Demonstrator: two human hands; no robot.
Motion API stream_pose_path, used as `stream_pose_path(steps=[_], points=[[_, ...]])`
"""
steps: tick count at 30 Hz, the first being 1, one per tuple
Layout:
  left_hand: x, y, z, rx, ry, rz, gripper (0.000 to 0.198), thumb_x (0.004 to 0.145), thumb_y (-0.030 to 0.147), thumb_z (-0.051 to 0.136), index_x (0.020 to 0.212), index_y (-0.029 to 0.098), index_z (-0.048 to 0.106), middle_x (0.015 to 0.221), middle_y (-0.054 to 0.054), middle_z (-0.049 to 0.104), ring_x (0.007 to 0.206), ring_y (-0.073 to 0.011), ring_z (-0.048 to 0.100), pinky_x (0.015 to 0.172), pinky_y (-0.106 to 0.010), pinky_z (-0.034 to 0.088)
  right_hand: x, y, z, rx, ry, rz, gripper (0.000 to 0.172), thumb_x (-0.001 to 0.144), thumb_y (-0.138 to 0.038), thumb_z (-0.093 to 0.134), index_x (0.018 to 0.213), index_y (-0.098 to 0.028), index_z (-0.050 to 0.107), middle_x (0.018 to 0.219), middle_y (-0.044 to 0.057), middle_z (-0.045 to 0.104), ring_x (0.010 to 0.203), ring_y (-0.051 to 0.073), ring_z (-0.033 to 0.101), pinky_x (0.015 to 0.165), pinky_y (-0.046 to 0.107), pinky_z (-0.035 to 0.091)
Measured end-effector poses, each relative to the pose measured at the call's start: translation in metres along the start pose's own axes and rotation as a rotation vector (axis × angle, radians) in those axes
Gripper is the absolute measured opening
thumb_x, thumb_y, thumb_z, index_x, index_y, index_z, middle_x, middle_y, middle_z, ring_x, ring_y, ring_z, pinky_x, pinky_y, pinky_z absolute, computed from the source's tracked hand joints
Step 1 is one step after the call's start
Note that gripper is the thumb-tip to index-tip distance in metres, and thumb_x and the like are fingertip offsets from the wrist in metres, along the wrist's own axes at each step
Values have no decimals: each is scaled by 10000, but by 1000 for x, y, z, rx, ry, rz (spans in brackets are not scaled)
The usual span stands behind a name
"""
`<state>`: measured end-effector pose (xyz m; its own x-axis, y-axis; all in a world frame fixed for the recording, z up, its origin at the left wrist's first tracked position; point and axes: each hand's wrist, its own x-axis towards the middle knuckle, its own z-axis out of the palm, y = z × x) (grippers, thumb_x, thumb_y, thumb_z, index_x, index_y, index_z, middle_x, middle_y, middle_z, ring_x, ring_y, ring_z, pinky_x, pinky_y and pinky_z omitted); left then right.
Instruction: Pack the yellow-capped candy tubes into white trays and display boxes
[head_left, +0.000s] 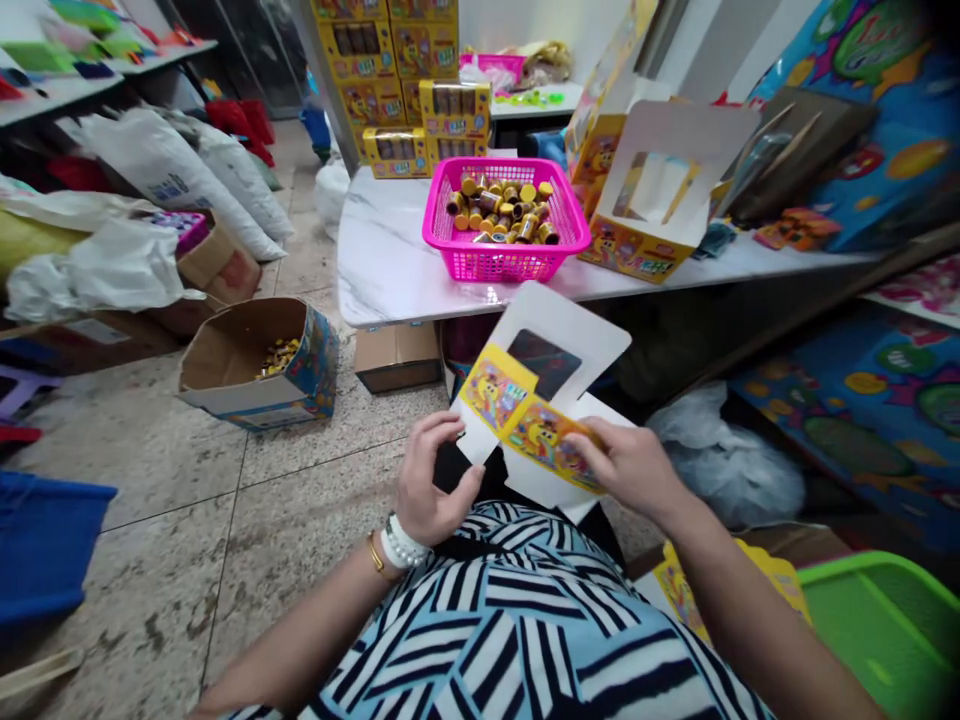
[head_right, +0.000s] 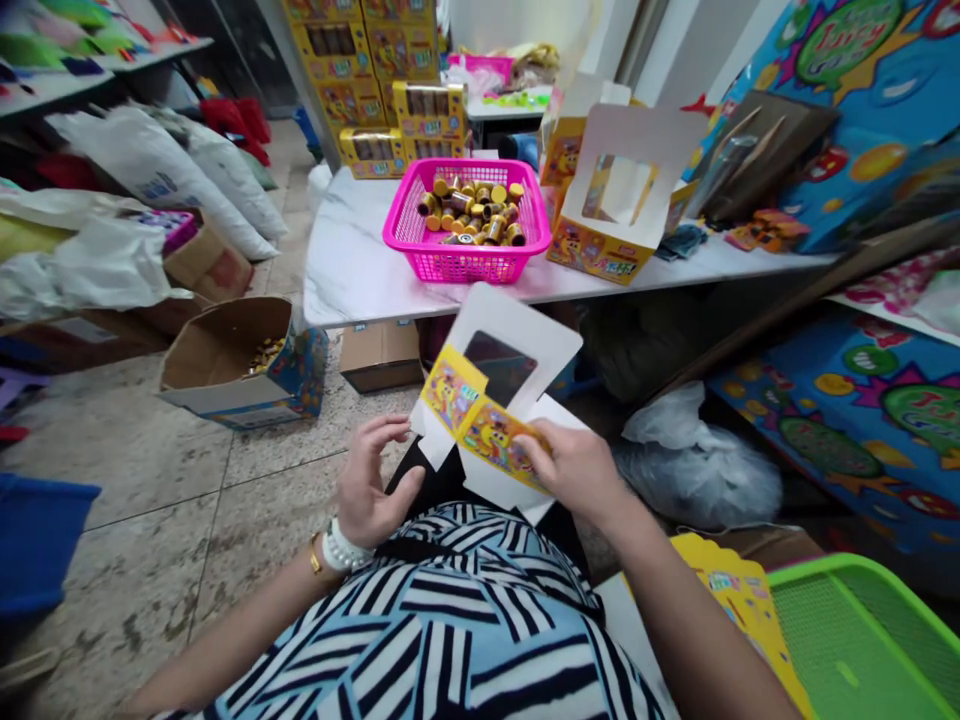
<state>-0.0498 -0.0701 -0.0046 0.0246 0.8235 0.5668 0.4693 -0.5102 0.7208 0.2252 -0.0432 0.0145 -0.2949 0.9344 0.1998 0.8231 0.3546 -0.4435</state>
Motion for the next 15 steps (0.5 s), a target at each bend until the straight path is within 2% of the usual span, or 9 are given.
stream_pose_path(steps=[2, 4, 6, 8, 10, 13, 15], points=[[16, 6, -1, -31, -84, 119, 389, 836, 209, 633, 1220, 201, 568, 1213, -120, 617, 1160, -259, 584, 988, -453, 514, 13, 8, -25, 80, -48, 69, 374, 942, -503, 521, 876, -201, 730, 642, -11, 695, 501, 122, 572, 475, 239, 360], [32, 8, -2, -85, -187, 219, 382, 854, 213, 605, 1234, 198, 572, 1204, -121, 640, 1164, -261, 593, 1007, -460, 505, 25, 14, -45, 175, -145, 104, 385, 933, -522, 523, 870, -207, 734, 656, -17, 709, 511, 125, 586, 459, 233, 357], [44, 5, -1, -113, -239, 217, 395, 857, 257, 619, 1244, 189, 574, 1212, -130, 641, 1153, -263, 600, 1002, -453, 505, 32, 16, -57, 220, -188, 100, 371, 938, -506, 522, 890, -213, 744, 695, -16, 732, 533, 131, 612, 460, 231, 370], [48, -1, 1, -114, -229, 64, 446, 853, 344, 645, 1261, 185, 565, 1230, -139, 629, 1129, -267, 608, 967, -443, 516, 33, 13, -57, 166, -115, 16, 328, 944, -461, 532, 915, -216, 749, 718, -9, 741, 545, 128, 621, 486, 234, 390], [47, -8, 6, -136, -199, -183, 572, 843, 450, 655, 1330, 185, 514, 1318, -160, 580, 1169, -286, 591, 950, -445, 517, 28, 4, -46, 16, 16, -157, 272, 952, -404, 551, 936, -219, 749, 732, 4, 742, 571, 126, 626, 531, 245, 399], [42, -17, 17, -226, -128, -509, 731, 839, 554, 631, 1432, 190, 406, 1456, -183, 484, 1309, -321, 508, 1026, -465, 465, 12, -16, -14, -226, 160, -444, 207, 965, -319, 570, 926, -213, 743, 658, 8, 703, 569, 126, 599, 555, 283, 364], [39, -21, 26, -308, -87, -610, 724, 829, 540, 656, 1418, 195, 414, 1411, -166, 538, 1288, -302, 532, 1045, -441, 448, 0, -27, 8, -305, 199, -585, 185, 967, -275, 579, 908, -193, 733, 578, -5, 644, 538, 127, 554, 544, 310, 335]])
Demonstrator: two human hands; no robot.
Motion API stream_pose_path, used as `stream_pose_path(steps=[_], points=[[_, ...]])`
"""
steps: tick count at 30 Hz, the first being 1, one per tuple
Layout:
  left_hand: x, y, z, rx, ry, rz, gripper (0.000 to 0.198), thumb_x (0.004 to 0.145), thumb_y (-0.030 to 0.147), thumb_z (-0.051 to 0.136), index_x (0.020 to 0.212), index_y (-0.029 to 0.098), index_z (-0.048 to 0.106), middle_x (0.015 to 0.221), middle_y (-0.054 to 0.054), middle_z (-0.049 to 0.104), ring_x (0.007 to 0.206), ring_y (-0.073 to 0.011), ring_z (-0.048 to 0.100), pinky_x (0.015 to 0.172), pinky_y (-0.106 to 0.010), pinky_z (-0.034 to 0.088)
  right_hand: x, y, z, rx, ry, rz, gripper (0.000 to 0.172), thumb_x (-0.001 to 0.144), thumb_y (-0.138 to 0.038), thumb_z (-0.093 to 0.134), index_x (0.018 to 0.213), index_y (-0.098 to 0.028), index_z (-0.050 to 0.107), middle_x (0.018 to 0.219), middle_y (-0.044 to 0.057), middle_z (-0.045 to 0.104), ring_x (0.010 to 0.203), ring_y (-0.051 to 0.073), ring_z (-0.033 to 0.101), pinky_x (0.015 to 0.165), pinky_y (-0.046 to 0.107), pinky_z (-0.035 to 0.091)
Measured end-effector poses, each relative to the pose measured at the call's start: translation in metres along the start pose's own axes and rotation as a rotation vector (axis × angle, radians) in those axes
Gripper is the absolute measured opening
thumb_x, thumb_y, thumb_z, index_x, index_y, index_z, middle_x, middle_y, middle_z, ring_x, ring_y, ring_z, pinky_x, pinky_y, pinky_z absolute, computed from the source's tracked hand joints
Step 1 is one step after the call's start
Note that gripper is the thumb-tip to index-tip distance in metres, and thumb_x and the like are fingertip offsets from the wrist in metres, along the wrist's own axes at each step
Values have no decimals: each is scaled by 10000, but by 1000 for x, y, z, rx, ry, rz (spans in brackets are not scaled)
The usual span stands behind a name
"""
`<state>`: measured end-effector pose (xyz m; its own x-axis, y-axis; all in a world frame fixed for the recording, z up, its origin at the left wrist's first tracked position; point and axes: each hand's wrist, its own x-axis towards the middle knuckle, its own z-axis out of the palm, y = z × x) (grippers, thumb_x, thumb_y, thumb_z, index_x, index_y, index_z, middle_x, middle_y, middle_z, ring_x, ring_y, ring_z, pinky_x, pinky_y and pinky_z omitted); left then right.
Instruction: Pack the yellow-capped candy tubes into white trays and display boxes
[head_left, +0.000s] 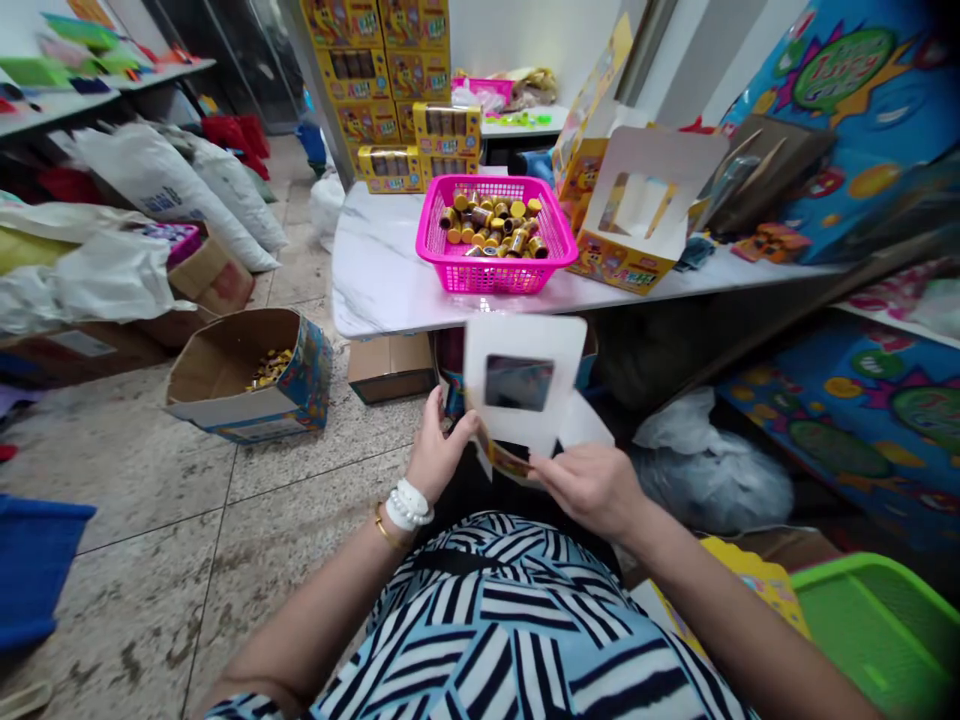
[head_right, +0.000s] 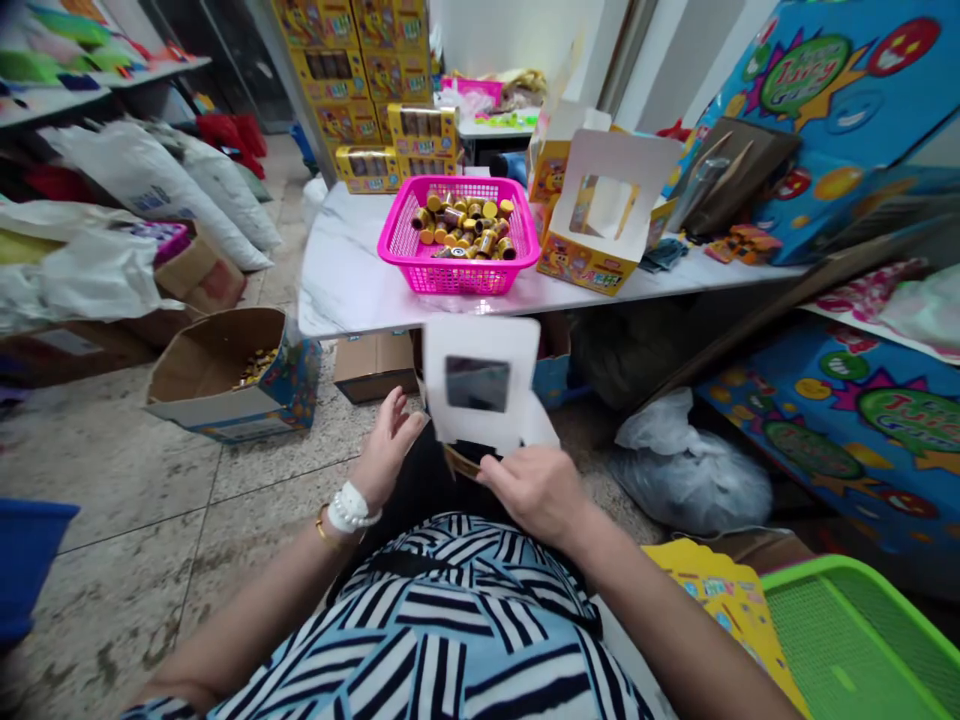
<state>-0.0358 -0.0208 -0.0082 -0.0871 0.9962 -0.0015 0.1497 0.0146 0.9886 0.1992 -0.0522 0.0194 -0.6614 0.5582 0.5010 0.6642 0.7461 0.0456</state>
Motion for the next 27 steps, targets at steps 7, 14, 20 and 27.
stream_pose_path(steps=[7, 14, 20, 27], points=[[27, -11, 8, -83, -165, -327, 266, 769, 386, 616, 894, 155, 659, 877, -75, 716, 800, -228, 673, 707, -331, 546, -12, 0, -9, 86, 7, -17, 212, 937, -290, 625, 1104, -177, 690, 865, 57, 738, 830, 197, 630, 764, 343, 454], [74, -6, 2, 115, -359, -627, 279, 804, 376, 570, 940, 137, 616, 529, -8, 538, 459, -212, 577, 503, -376, 539, -18, 78, 9, 250, -77, 349, 286, 920, -409, 599, 1033, -180, 729, 791, 69, 715, 720, 204, 604, 734, 360, 464], [50, -31, 0, 529, -11, 213, 685, 797, 411, 674, 1370, 106, 456, 1341, -235, 550, 1234, -338, 561, 1063, -511, 455, -26, 98, 81, 673, -150, 803, 286, 846, -470, 615, 818, -201, 707, 484, -58, 459, 485, 116, 396, 522, 269, 330], [48, -37, 21, 614, -321, 486, 506, 886, 512, 549, 1174, 108, 649, 1213, -188, 651, 1151, -291, 596, 1007, -426, 469, -16, 92, 104, 811, -173, 846, 347, 799, -530, 605, 776, -195, 693, 534, -36, 529, 528, 123, 425, 542, 268, 338]])
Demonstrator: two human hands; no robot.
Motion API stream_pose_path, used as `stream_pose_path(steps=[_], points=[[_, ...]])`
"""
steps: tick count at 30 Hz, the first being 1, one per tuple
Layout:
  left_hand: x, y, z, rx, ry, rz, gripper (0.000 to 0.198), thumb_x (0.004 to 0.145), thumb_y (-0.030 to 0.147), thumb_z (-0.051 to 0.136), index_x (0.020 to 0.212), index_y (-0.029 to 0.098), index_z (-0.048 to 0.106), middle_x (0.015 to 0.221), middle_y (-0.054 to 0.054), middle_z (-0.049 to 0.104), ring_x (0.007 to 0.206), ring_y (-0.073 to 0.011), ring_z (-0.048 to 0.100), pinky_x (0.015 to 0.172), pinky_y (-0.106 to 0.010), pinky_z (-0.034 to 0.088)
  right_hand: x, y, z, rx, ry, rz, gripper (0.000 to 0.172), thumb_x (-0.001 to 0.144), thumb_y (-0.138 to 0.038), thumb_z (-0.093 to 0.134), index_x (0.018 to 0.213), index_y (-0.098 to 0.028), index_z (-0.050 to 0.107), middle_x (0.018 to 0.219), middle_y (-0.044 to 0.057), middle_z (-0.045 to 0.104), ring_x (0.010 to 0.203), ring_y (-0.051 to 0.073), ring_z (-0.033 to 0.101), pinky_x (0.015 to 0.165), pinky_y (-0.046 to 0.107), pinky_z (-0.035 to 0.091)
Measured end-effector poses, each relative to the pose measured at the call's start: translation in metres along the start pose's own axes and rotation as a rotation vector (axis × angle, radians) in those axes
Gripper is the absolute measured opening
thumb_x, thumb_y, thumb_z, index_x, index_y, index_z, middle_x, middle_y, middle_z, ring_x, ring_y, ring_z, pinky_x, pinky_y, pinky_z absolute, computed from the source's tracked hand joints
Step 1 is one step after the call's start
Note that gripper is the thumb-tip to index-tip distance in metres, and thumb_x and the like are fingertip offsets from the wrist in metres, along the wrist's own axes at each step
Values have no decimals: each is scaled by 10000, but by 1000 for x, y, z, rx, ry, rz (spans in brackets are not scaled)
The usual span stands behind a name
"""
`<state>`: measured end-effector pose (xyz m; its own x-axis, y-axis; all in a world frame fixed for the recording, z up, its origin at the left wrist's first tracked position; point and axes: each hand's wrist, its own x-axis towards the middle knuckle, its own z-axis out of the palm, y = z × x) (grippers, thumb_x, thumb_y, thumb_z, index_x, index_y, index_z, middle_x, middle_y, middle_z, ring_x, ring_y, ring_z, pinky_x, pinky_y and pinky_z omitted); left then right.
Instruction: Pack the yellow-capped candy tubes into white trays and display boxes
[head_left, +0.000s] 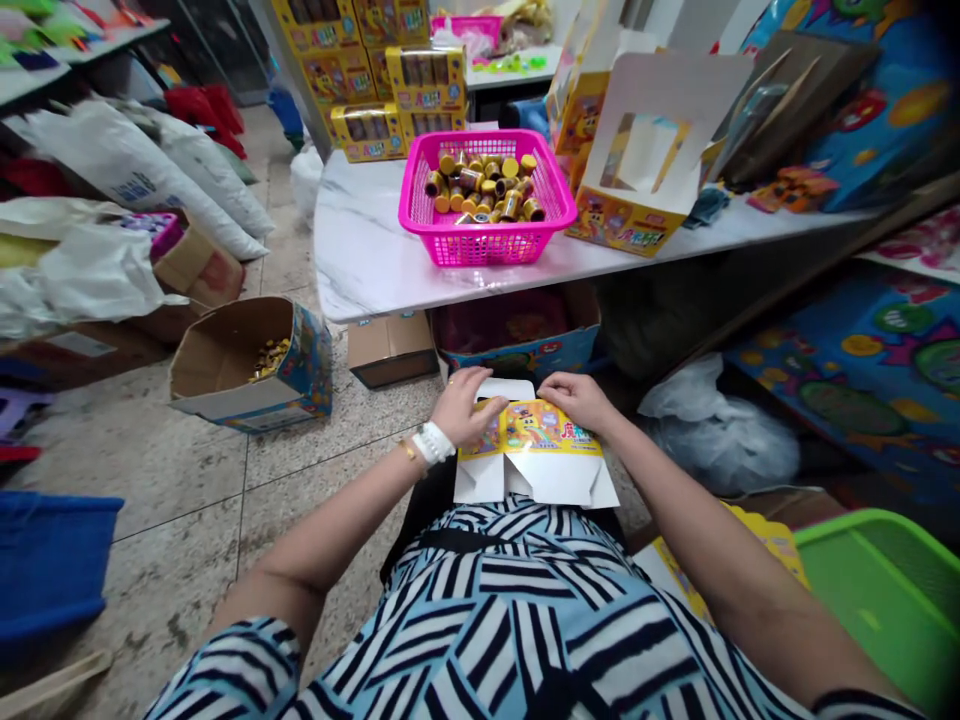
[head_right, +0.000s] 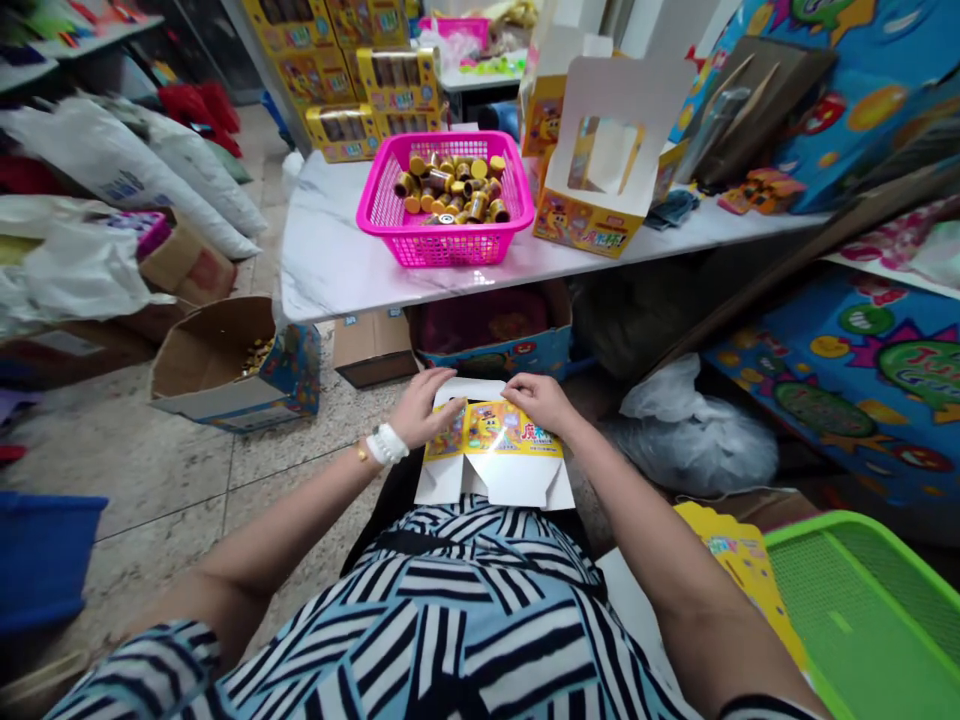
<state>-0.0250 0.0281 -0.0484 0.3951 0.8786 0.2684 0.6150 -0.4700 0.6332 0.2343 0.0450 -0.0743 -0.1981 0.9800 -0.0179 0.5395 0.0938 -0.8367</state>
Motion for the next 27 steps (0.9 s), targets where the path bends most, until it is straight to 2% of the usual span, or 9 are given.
stream_pose_path(steps=[2, 4, 6, 9, 11, 15, 21, 24, 27], points=[[22, 2, 8, -68, -173, -84, 500, 884, 596, 513, 865, 138, 713, 847, -104, 700, 818, -225, 642, 769, -343, 501, 11, -7, -2, 31, 15, 37, 364, 778, -554, 619, 765, -195, 680, 563, -22, 569, 540, 130, 453, 537, 268, 350], [42, 6, 13, -182, -265, -224, 608, 864, 685, 481, 563, 169, 594, 520, -8, 521, 528, -135, 489, 549, -277, 382, 20, -12, -5, 45, 18, 87, 384, 755, -578, 635, 736, -195, 661, 551, -22, 568, 526, 128, 452, 521, 266, 349], [55, 10, 16, -361, -249, -376, 660, 811, 739, 518, 460, 183, 461, 428, 42, 363, 434, -86, 338, 471, -257, 254, 24, -13, -8, 81, 25, 123, 409, 744, -599, 643, 694, -193, 638, 543, -23, 562, 521, 124, 455, 517, 264, 359], [62, 8, 17, -712, -262, -536, 593, 672, 637, 759, 470, 176, 446, 426, 70, 376, 409, -51, 302, 443, -227, 200, 16, -8, -12, 249, 58, 134, 418, 760, -607, 653, 773, -190, 661, 651, -5, 639, 595, 134, 542, 574, 264, 436], [61, 0, 17, -972, -293, -677, 532, 587, 474, 885, 486, 167, 463, 439, 64, 455, 409, -47, 366, 436, -201, 247, 2, -2, -17, 405, 83, 103, 419, 774, -583, 678, 945, -201, 691, 875, 32, 724, 778, 166, 642, 707, 289, 511], [57, -20, 17, -1259, -320, -886, 366, 697, 321, 850, 592, 144, 547, 527, -9, 600, 463, -94, 535, 468, -202, 411, -39, 15, -28, 636, 61, 6, 569, 778, -503, 744, 1279, -265, 620, 1410, 84, 593, 1261, 241, 572, 1057, 405, 455], [41, -17, 21, -1461, -391, -1024, 371, 939, 269, 581, 607, 171, 449, 432, 80, 388, 285, -20, 248, 302, -143, 194, -77, 14, -33, 780, -33, -24, 654, 856, -657, 578, 1402, -303, 515, 1489, 106, 518, 1350, 272, 513, 1098, 509, 426], [31, -3, 23, -1546, -389, -1075, 355, 958, 254, 546, 626, 164, 459, 462, 60, 433, 290, -18, 265, 293, -133, 196, -74, -5, -42, 761, 55, 45, 638, 915, -672, 452, 1427, -292, 468, 1518, 108, 483, 1352, 265, 511, 1077, 491, 448], [25, 7, 24, -1633, -333, -1097, 404, 968, 258, 522, 590, 166, 413, 558, 9, 541, 313, -3, 273, 296, -132, 207, -69, -23, -50, 785, 59, 61, 509, 901, -608, 545, 1312, -308, 548, 1526, 78, 477, 1357, 260, 504, 1062, 457, 462]])
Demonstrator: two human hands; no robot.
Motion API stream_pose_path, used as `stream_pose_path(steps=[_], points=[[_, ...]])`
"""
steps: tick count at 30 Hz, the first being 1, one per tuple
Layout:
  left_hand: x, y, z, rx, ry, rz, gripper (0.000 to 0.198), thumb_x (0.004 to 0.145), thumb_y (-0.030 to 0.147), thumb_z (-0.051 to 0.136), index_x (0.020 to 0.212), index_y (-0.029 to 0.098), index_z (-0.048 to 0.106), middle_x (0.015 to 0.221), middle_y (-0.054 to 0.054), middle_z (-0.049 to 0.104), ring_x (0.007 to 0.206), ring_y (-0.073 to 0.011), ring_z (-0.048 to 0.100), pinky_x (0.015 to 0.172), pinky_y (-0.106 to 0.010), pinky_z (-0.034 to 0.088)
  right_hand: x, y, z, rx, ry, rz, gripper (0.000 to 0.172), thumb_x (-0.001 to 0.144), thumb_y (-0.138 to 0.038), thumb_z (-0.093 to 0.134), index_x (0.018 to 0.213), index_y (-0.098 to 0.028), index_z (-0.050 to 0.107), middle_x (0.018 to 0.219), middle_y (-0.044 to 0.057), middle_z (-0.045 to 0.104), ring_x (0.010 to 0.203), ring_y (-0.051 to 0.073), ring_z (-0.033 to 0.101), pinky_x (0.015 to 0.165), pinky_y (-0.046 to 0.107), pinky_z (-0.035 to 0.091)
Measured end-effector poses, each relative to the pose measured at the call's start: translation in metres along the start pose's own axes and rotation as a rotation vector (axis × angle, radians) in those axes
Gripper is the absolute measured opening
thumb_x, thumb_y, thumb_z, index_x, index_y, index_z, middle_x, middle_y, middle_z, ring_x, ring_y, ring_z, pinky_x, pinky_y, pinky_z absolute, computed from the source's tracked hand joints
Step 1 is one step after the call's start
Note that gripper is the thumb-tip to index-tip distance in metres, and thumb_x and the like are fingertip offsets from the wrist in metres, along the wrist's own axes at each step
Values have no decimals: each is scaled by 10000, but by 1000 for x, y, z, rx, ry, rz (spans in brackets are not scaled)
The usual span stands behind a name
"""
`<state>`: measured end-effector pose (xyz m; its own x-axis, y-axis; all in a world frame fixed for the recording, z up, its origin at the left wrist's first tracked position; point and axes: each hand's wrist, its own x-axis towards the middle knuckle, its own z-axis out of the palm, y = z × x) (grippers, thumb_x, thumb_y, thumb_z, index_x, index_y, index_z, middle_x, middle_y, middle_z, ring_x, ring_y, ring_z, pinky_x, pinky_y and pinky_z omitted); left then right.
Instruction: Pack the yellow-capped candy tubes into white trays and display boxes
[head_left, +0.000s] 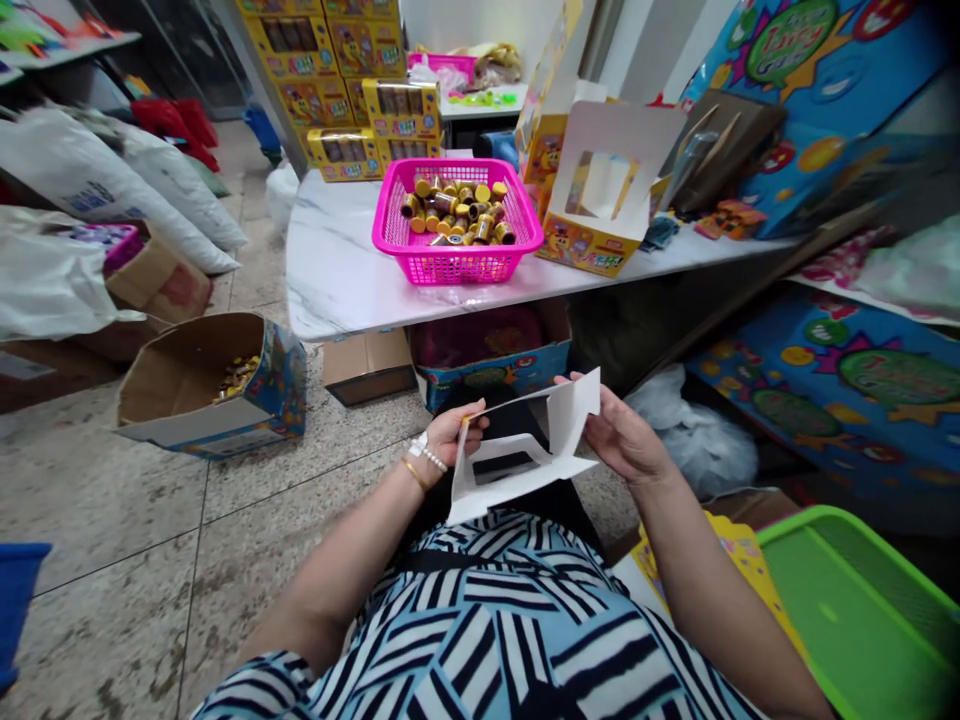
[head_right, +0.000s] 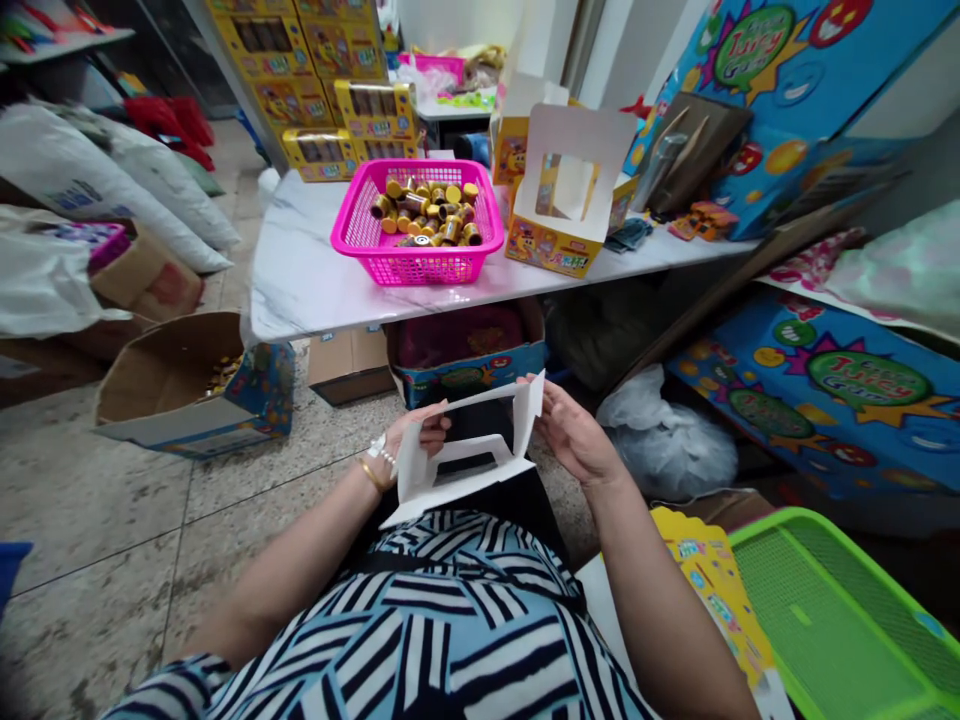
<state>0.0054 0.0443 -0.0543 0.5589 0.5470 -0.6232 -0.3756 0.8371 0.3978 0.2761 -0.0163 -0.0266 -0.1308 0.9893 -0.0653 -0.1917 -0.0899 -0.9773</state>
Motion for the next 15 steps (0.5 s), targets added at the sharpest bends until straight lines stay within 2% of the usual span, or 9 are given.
stream_pose_path(steps=[2, 4, 6, 8, 11, 13, 15], points=[[-1, -4, 2, -68, 10, 35, 416, 963, 238, 516, 574, 164, 387, 612, -9, 582, 333, 3, 282, 305, -128, 221, -1, -7, 5, 4, -32, 17, 327, 878, -522, 634, 1111, -293, 632, 1516, 44, 494, 1365, 246, 494, 1056, 410, 465], [0, -8, 2, -126, 35, 71, 373, 937, 198, 534, 586, 158, 413, 612, -4, 586, 342, -3, 290, 312, -131, 238, -5, -8, 9, -10, -78, 48, 229, 830, -438, 717, 960, -268, 638, 1464, 28, 552, 1323, 232, 534, 1004, 356, 494], [3, -13, 0, -170, 67, 89, 310, 905, 158, 551, 610, 153, 453, 611, -3, 594, 345, -14, 309, 317, -142, 258, -9, -6, 11, -46, -129, 101, 274, 770, -388, 780, 957, -263, 624, 1324, 35, 654, 1169, 216, 639, 882, 310, 540], [5, -20, -5, -202, 94, 87, 292, 892, 126, 532, 611, 150, 460, 632, -16, 614, 348, -17, 322, 319, -146, 257, -12, -3, 12, -104, -141, 134, 395, 735, -385, 811, 1059, -271, 616, 1186, 38, 710, 1019, 200, 689, 793, 290, 551], [6, -30, -14, -238, 120, 64, 336, 910, 89, 451, 580, 147, 423, 702, -54, 649, 364, -5, 347, 323, -128, 237, -9, -2, 11, -148, -153, 151, 499, 765, -551, 756, 1139, -239, 650, 1156, 84, 718, 1014, 229, 683, 822, 337, 551], [6, -34, -18, -247, 127, 44, 358, 917, 79, 420, 566, 147, 402, 733, -67, 657, 379, -1, 361, 329, -119, 237, -1, -3, 12, -107, -173, 163, 583, 786, -744, 611, 968, -200, 714, 1093, 120, 735, 1032, 274, 677, 848, 395, 549], [7, -37, -19, -239, 135, 19, 352, 909, 72, 428, 566, 148, 398, 741, -66, 657, 381, 1, 351, 327, -120, 233, 12, -7, 13, -121, -192, 190, 640, 780, -807, 545, 757, -187, 698, 1000, 124, 752, 997, 284, 683, 836, 410, 547]])
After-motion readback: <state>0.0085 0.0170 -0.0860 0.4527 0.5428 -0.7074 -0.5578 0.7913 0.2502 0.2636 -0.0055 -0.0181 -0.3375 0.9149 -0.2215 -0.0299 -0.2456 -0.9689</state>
